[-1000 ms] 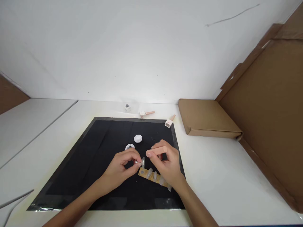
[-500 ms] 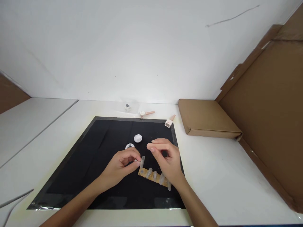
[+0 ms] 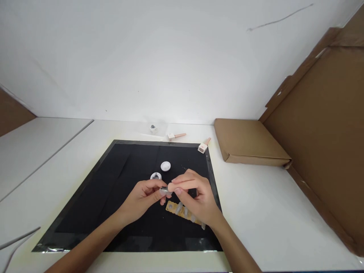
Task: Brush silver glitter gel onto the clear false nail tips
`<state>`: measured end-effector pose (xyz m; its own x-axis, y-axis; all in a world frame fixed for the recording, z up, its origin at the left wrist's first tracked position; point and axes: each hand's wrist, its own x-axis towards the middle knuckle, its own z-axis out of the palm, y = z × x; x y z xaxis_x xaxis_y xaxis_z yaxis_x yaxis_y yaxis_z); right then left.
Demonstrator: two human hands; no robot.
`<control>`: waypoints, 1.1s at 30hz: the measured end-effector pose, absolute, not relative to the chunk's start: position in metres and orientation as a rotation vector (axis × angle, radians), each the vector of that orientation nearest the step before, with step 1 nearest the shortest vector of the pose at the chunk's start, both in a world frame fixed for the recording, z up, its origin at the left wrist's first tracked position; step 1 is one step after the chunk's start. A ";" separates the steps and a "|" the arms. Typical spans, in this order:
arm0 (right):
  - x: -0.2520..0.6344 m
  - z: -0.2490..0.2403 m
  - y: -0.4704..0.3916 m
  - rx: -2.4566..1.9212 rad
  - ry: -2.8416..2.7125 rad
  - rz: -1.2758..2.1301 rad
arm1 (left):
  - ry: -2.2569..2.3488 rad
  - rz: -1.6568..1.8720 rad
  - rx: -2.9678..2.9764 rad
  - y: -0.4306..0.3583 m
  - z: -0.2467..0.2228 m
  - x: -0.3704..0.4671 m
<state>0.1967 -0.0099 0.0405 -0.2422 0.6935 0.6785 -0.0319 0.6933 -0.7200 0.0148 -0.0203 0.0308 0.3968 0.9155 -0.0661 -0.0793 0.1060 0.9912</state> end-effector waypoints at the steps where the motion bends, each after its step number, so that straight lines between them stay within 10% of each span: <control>1: 0.197 0.041 -0.010 -0.546 -1.716 0.736 | 0.874 0.899 1.232 -0.020 0.031 0.015; 33: 0.199 0.038 -0.011 -0.540 -1.730 0.605 | 0.939 0.940 1.207 -0.018 0.037 0.015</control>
